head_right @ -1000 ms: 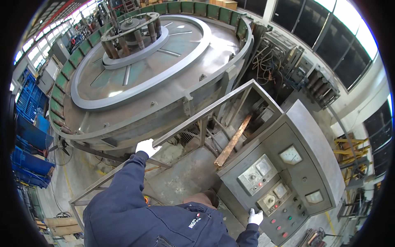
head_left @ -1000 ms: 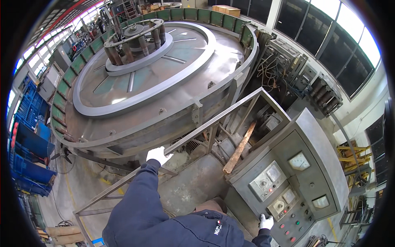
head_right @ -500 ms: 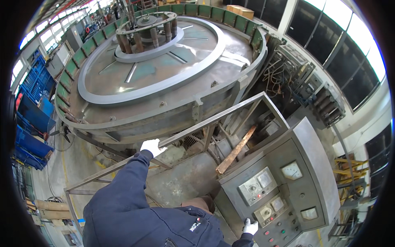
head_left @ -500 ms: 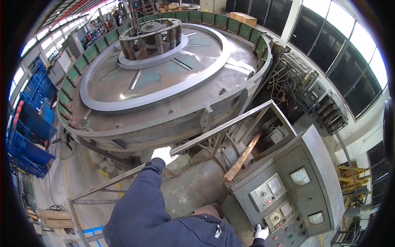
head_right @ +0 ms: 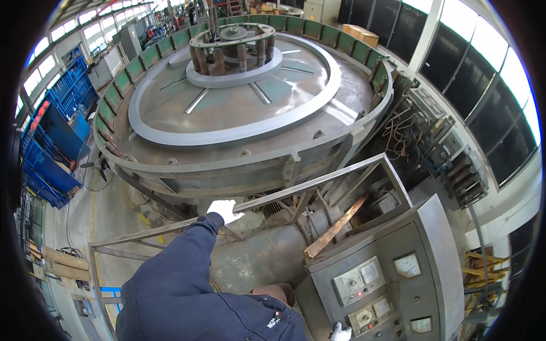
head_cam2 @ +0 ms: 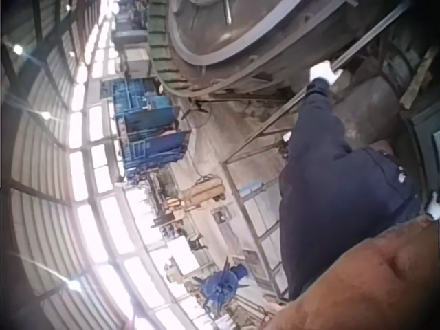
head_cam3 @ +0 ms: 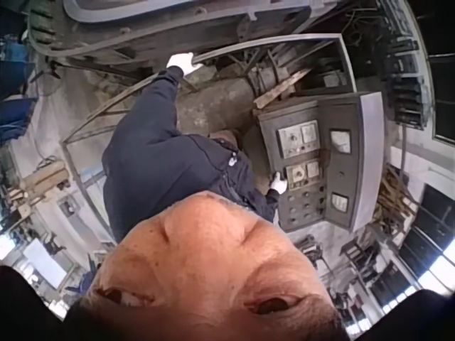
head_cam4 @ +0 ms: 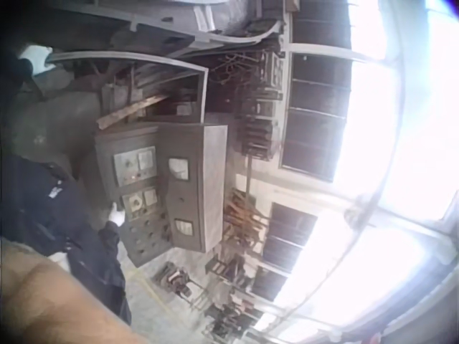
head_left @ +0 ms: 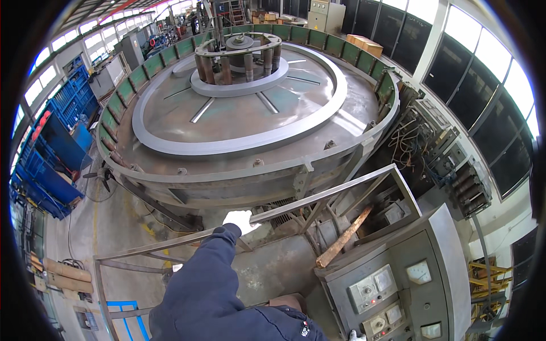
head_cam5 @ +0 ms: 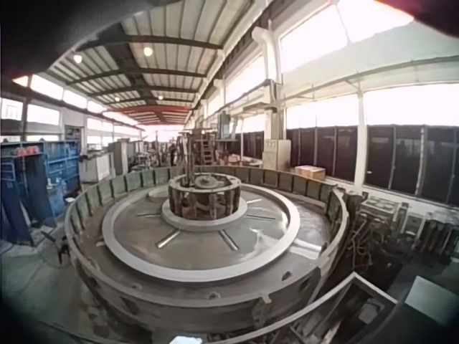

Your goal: Operating a large industrial boring mill or vertical lathe via a control panel.

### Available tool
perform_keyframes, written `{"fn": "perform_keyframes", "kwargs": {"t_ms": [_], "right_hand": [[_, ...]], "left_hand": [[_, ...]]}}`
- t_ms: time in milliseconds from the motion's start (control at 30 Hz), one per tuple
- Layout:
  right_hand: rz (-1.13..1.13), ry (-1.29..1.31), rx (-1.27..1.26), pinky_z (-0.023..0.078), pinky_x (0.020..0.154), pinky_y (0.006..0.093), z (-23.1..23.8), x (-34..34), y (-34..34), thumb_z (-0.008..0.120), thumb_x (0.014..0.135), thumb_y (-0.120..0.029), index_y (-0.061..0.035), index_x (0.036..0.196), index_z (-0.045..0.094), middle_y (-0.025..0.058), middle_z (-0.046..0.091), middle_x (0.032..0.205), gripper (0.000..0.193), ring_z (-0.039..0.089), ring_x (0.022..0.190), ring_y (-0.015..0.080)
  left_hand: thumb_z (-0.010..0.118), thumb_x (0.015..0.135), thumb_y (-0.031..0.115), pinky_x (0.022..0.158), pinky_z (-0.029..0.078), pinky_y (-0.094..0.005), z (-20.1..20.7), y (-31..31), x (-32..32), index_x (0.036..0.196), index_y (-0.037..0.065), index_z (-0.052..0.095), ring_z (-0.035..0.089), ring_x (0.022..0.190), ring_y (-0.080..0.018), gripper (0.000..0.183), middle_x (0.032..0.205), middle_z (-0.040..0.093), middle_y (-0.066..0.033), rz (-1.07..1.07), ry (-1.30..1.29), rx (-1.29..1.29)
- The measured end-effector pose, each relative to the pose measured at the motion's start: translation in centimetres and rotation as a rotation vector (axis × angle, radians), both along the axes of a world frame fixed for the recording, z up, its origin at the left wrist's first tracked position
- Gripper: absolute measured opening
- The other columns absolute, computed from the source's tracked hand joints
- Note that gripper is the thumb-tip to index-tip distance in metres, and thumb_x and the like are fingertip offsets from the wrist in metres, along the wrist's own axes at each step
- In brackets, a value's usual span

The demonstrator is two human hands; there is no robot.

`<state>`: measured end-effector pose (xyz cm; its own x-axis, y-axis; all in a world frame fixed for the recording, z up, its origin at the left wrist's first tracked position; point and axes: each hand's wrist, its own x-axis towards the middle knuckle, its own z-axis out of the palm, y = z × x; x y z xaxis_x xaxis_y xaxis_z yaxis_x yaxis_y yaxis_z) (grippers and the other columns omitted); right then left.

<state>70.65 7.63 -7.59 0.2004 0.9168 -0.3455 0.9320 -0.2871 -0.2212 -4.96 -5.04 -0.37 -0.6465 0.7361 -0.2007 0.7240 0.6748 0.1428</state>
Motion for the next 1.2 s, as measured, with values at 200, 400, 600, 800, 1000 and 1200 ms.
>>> {"fn": "perform_keyframes", "kwargs": {"t_ms": [200,400,600,800,1000,1200], "right_hand": [[0.03,-0.01,0.017,0.055,0.105,0.0474,-0.8,0.4,0.3,0.083,0.087,-0.062,0.0079,0.123,0.074,0.0283,0.077,0.122,0.079,0.072,0.117,0.0433],[0.039,0.032,0.033,0.056,0.102,0.0479,-0.7,0.7,0.2,0.084,0.089,-0.057,0.0071,0.122,0.075,0.0272,0.078,0.12,0.073,0.073,0.112,0.0429],[0.033,0.106,-0.002,0.055,0.101,0.0475,-0.8,0.9,0.5,0.085,0.089,-0.054,0.007,0.122,0.075,0.0273,0.078,0.118,0.069,0.072,0.111,0.0425],[0.068,0.076,0.003,0.055,0.102,0.0483,-1.5,1.6,0.8,0.084,0.088,-0.056,0.0081,0.122,0.074,0.0287,0.077,0.119,0.073,0.072,0.113,0.043],[0.062,0.032,0.0,0.054,0.103,0.0491,-1.2,1.6,0.7,0.084,0.088,-0.057,0.0081,0.123,0.074,0.0295,0.076,0.121,0.075,0.071,0.115,0.045],[0.06,0.053,-0.002,0.054,0.104,0.0489,-0.9,1.2,0.6,0.084,0.089,-0.057,0.0079,0.124,0.074,0.0295,0.076,0.122,0.075,0.071,0.116,0.0449]], "left_hand": [[0.065,0.093,0.075,0.085,0.06,-0.0495,-0.4,0.0,-0.3,0.106,0.01,0.074,0.077,0.094,-0.0373,0.067,0.098,0.079,-0.0175,-0.001,-0.006,0.001],[0.066,0.093,0.074,0.085,0.06,-0.0495,0.0,0.2,-0.2,0.106,0.01,0.074,0.077,0.095,-0.0373,0.066,0.099,0.079,-0.0174,0.003,-0.019,-0.016],[0.064,0.094,0.074,0.086,0.06,-0.0493,0.4,-0.1,-0.1,0.107,0.01,0.074,0.077,0.095,-0.0372,0.066,0.1,0.08,-0.0174,0.007,-0.019,-0.03],[0.064,0.095,0.073,0.086,0.06,-0.0491,0.5,0.1,-0.1,0.109,0.01,0.074,0.077,0.095,-0.0367,0.066,0.1,0.08,-0.0172,0.005,-0.023,-0.038],[0.065,0.094,0.073,0.086,0.06,-0.0487,0.5,0.3,0.0,0.108,0.011,0.075,0.078,0.094,-0.0362,0.065,0.098,0.08,-0.0167,0.005,-0.022,-0.035],[0.065,0.094,0.073,0.085,0.061,-0.0484,0.0,0.0,-0.1,0.106,0.011,0.075,0.077,0.094,-0.0361,0.064,0.098,0.08,-0.0164,0.001,-0.004,-0.019]]}}
